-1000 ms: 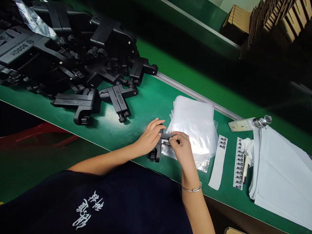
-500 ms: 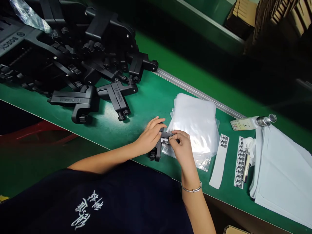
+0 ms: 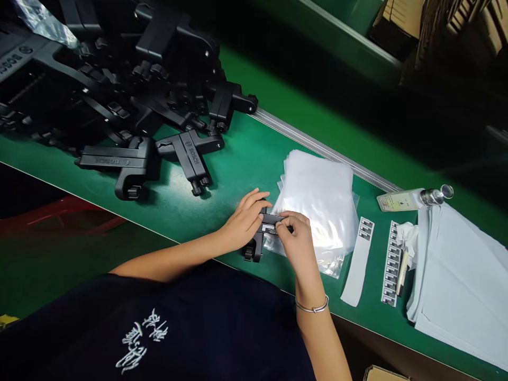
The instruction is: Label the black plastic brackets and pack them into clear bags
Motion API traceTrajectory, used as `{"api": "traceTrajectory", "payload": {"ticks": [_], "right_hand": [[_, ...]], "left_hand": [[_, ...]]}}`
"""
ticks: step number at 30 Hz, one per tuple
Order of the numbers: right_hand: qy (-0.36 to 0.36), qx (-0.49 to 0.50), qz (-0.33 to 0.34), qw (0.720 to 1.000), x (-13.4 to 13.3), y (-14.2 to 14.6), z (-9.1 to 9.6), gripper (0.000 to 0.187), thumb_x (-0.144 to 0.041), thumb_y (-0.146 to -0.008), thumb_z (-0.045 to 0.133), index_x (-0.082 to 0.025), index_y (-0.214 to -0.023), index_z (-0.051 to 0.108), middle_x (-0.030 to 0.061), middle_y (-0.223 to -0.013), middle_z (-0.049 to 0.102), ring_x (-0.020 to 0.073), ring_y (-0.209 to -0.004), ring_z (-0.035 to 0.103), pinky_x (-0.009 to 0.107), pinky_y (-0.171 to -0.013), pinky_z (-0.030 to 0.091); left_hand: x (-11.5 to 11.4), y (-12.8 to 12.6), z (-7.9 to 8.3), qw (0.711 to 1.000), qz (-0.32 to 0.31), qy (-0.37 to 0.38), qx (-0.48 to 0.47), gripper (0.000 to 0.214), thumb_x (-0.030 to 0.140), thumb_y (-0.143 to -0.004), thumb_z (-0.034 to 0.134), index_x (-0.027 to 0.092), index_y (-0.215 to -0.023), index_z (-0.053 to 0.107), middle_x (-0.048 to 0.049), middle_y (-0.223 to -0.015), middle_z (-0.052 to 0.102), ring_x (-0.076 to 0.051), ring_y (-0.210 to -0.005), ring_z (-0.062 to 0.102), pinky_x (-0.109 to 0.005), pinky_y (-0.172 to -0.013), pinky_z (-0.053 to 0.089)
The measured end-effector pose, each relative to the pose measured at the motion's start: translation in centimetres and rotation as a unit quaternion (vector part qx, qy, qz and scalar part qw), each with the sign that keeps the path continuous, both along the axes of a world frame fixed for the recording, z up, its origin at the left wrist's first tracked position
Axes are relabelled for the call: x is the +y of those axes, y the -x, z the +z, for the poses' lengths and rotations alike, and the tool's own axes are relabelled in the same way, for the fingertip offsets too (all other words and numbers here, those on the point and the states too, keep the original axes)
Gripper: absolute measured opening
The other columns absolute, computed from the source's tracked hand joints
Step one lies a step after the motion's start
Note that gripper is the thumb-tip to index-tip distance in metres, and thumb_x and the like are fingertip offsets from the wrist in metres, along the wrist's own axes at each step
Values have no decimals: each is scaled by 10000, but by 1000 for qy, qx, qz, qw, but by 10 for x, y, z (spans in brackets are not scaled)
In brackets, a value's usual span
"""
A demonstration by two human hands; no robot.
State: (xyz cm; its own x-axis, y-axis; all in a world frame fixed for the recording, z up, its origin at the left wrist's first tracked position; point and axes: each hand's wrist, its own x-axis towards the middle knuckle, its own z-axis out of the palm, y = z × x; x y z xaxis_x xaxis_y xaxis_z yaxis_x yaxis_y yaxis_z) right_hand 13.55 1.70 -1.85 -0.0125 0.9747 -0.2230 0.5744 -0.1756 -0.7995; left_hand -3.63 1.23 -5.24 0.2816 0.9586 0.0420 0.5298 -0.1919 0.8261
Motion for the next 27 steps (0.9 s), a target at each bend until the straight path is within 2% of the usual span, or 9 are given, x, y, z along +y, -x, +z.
{"api": "traceTrajectory", "payload": {"ticks": [14,18,20,23,25,27], "right_hand": [[-20,-21,11,1000,0,0,-1,195,-354,-735,580,-243,-576,573,72,-985,694,295,-1065,530,456,-962,349],[-27,-32,19,999,-1,1,1,196,-347,-746,573,-236,-585,560,76,-987,689,293,-1060,536,462,-958,358],[-31,-36,23,999,-2,2,2,194,-340,-751,569,-233,-589,555,82,-992,687,293,-1054,540,467,-957,363],[-36,-39,26,998,-2,4,2,190,-335,-751,571,-232,-593,558,87,-997,687,296,-1046,548,479,-955,370],[-41,-40,26,998,-1,3,1,185,-328,-748,577,-232,-591,560,87,-991,688,296,-1035,555,488,-951,375],[-40,-31,30,998,0,-1,0,181,-321,-743,596,-231,-589,567,83,-984,689,297,-1037,560,491,-955,380]], "left_hand": [[0,-1,0,1000,0,-2,1,331,112,-914,356,192,-1193,514,-108,-1467,417,-296,-1467,218,-528,-1177,301],[-1,6,0,999,10,-53,6,352,141,-925,371,161,-1250,504,-136,-1475,422,-293,-1455,252,-521,-1149,341],[-4,14,1,992,-13,-123,4,348,167,-939,384,160,-1257,527,-132,-1423,501,-270,-1413,347,-486,-1126,375],[-10,28,1,969,-108,-219,32,295,206,-952,429,199,-1172,624,-68,-1226,679,-226,-1241,559,-416,-1062,433],[-13,34,0,957,-146,-241,72,286,226,-952,453,216,-1156,653,-40,-1193,709,-217,-1180,612,-398,-1030,448],[-13,37,-2,953,-152,-241,100,305,240,-957,451,215,-1183,654,-36,-1237,692,-213,-1194,610,-383,-1013,451]]}}
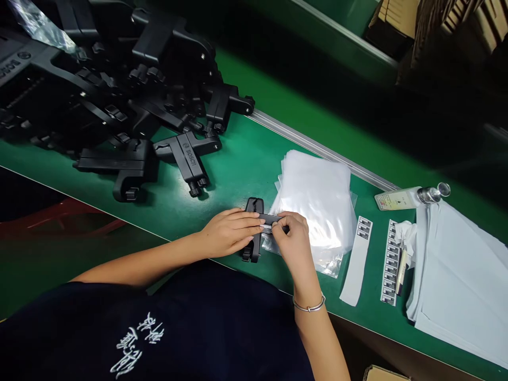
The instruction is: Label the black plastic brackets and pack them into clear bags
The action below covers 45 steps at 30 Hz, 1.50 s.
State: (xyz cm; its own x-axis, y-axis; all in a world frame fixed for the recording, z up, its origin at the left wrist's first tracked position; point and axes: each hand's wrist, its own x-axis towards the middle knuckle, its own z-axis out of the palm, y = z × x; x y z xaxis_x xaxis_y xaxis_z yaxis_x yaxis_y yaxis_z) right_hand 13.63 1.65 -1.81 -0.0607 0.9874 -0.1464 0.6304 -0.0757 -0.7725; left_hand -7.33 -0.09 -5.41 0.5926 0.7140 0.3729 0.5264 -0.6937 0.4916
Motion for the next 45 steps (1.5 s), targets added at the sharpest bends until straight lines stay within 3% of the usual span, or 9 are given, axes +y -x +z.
{"api": "traceTrajectory", "payload": {"ticks": [3,6,12,17,19,22,26,34,45], "right_hand": [[18,80,-9,997,0,-15,-1,167,-332,-791,600,-225,-664,608,78,-1066,682,286,-1083,571,472,-956,407],[6,164,-32,986,-4,-33,-3,127,-347,-855,585,-233,-882,632,83,-1218,633,268,-1181,553,451,-974,427],[-13,126,63,990,-9,-45,-12,264,-299,-880,595,-275,-1142,598,82,-1342,537,248,-1311,464,488,-1105,347],[-51,79,66,993,-14,-39,-6,236,-298,-897,575,-276,-1131,604,83,-1303,563,257,-1266,509,507,-1072,399],[-96,30,33,994,-21,-34,0,200,-298,-916,552,-269,-1105,611,87,-1281,577,260,-1236,529,527,-1069,398],[-147,-55,20,987,-36,-25,6,209,-290,-932,529,-252,-1122,607,106,-1251,587,270,-1209,534,539,-1030,432],[-183,-106,50,976,-47,-14,0,217,-248,-931,512,-219,-1133,588,136,-1253,569,295,-1243,490,554,-997,452],[-176,-125,44,975,-42,0,-5,175,-211,-928,464,-190,-1053,585,152,-1199,598,306,-1179,531,648,-1056,321],[-146,-94,21,985,-41,4,0,148,-223,-918,465,-219,-998,590,133,-1186,581,298,-1160,514,598,-1021,372]], "left_hand": [[4,2,-1,1000,4,5,5,322,245,-968,427,223,-1187,662,-23,-1239,690,-186,-1191,615,-349,-994,455],[9,5,-1,1000,-12,17,1,323,246,-973,415,233,-1171,671,-15,-1221,700,-174,-1185,619,-359,-1037,417],[19,9,5,997,-45,70,7,309,271,-971,436,263,-1158,681,-26,-1229,697,-192,-1182,612,-409,-1088,345],[29,5,9,991,-65,114,-6,299,288,-956,453,242,-1126,695,-59,-1239,686,-227,-1169,601,-442,-1053,378],[32,3,10,990,-55,132,3,339,315,-923,507,226,-1219,647,-91,-1343,614,-276,-1268,525,-512,-1102,327],[32,0,11,984,-62,164,36,576,359,-853,613,199,-1393,493,-132,-1476,475,-349,-1412,338,-615,-1150,210],[23,-4,9,979,-57,188,50,607,353,-871,603,208,-1434,429,-121,-1432,521,-327,-1414,343,-603,-1180,162],[14,-7,6,978,-38,199,44,601,379,-882,588,202,-1432,423,-132,-1423,522,-329,-1410,347,-611,-1176,166],[13,-8,7,979,-38,199,24,564,329,-873,604,222,-1407,457,-137,-1422,513,-342,-1411,339,-644,-1158,171]]}}
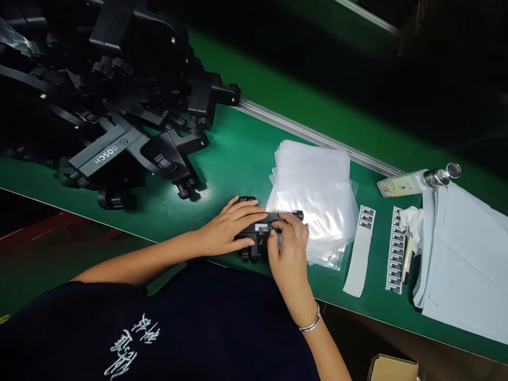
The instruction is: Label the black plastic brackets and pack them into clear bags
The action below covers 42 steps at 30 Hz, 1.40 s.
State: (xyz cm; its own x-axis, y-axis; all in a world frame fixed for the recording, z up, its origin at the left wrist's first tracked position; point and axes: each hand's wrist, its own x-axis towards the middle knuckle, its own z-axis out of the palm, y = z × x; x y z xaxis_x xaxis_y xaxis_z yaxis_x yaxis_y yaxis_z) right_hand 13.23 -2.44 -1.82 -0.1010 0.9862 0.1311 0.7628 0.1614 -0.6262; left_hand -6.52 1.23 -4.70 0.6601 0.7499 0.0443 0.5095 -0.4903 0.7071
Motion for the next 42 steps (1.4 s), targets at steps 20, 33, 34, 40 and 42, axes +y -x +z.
{"api": "traceTrajectory", "payload": {"ticks": [20,33,34,40,42], "right_hand": [[7,104,-42,994,5,-9,22,94,-258,-880,578,-255,-786,591,56,-1224,607,313,-1352,408,599,-1088,306],[104,126,-60,985,16,-2,-2,177,-287,-835,577,-223,-670,585,91,-1159,594,278,-1179,501,499,-999,396],[108,124,-62,985,17,-2,-1,179,-288,-835,576,-223,-669,584,93,-1161,591,280,-1170,505,491,-981,407],[122,115,-62,984,18,-2,1,193,-307,-838,570,-226,-663,581,95,-1163,592,292,-1172,504,461,-903,454],[121,113,-61,984,18,-2,1,192,-312,-838,572,-227,-667,586,96,-1164,591,291,-1171,505,458,-896,461]], "left_hand": [[0,-3,2,997,28,69,-28,690,338,-835,669,187,-1437,367,-163,-1464,458,-317,-1443,295,-590,-1191,150],[-3,-4,-4,996,44,55,-51,714,357,-810,691,170,-1428,386,-163,-1426,492,-340,-1434,303,-590,-1186,175],[-3,-4,-4,996,45,55,-52,715,354,-809,692,170,-1429,386,-164,-1424,494,-340,-1433,305,-591,-1185,177],[-2,-5,-3,996,46,60,-55,713,335,-813,685,211,-1443,375,-150,-1424,497,-340,-1430,311,-600,-1179,182],[-3,-5,-3,996,46,58,-57,711,338,-815,683,215,-1444,374,-148,-1424,498,-339,-1429,314,-600,-1179,182]]}}
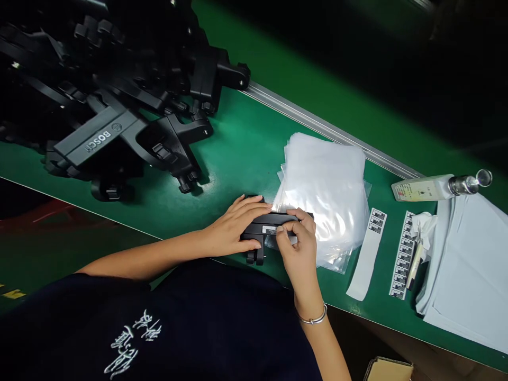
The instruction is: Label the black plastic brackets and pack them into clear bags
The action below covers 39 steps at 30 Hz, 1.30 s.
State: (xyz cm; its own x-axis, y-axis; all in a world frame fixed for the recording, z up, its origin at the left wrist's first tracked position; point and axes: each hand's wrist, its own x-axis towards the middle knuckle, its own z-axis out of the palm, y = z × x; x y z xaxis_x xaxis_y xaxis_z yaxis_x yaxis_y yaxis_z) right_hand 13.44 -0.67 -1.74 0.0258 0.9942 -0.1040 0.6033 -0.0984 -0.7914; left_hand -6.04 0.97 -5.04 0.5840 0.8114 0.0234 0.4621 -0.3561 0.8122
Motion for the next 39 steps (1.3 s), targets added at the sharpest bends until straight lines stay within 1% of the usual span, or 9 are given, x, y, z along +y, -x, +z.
{"api": "traceTrajectory", "payload": {"ticks": [11,15,21,23,25,27,29,32,39], "right_hand": [[-2,-2,11,1000,-1,-1,1,173,-287,-837,579,-225,-677,599,94,-1164,583,287,-1161,517,433,-849,479],[-13,-15,20,1000,0,-2,0,177,-301,-838,578,-223,-682,600,107,-1158,590,295,-1157,525,410,-772,500],[-23,-35,24,999,-1,-2,-1,204,-324,-850,578,-216,-679,603,122,-1155,610,306,-1136,553,364,-641,530],[-20,-29,31,999,-2,-9,-1,202,-332,-870,580,-215,-711,625,116,-1189,618,306,-1165,554,395,-725,557],[-15,12,47,999,-3,-22,0,138,-324,-899,578,-230,-933,673,99,-1292,599,289,-1228,543,453,-915,532],[-2,47,85,995,-3,-38,-1,347,-316,-917,584,-275,-1262,583,78,-1414,534,265,-1304,505,480,-1059,450],[5,28,140,990,-2,-51,-2,511,-320,-915,607,-318,-1407,470,52,-1481,477,253,-1356,459,479,-1112,407],[-15,-35,189,981,0,-58,-6,468,-331,-917,616,-342,-1375,523,27,-1466,500,250,-1361,457,480,-1128,396],[-49,-44,193,979,3,-52,-8,434,-329,-929,603,-325,-1359,547,46,-1402,563,247,-1301,522,476,-1091,446]], "left_hand": [[-1,0,-1,1000,0,-14,7,692,371,-831,671,205,-1439,385,-148,-1435,489,-337,-1427,319,-594,-1174,214],[-6,6,-4,993,-7,-113,18,530,397,-893,602,188,-1368,495,-151,-1429,516,-318,-1420,347,-556,-1170,248],[-7,18,-6,959,-74,-266,66,328,322,-966,506,238,-1266,607,-56,-1309,647,-220,-1307,519,-455,-1191,229],[-6,18,-6,948,-76,-298,77,330,329,-975,495,229,-1271,602,-43,-1315,643,-206,-1299,528,-435,-1188,233],[-4,19,-5,941,-75,-320,83,335,344,-986,478,221,-1273,599,-37,-1320,639,-193,-1290,535,-412,-1186,232],[-1,21,-4,938,-80,-327,85,357,371,-993,461,211,-1284,592,-41,-1334,628,-184,-1293,532,-385,-1183,239],[2,25,-3,936,-101,-328,82,376,386,-995,454,211,-1303,580,-42,-1351,614,-177,-1303,522,-362,-1182,244],[9,30,-2,931,-133,-331,79,363,396,-991,463,241,-1292,593,-26,-1343,622,-170,-1292,530,-380,-1199,217],[16,16,8,913,-140,-371,95,431,522,-963,457,226,-1222,633,-41,-1191,706,-209,-1113,614,-511,-1183,220]]}}
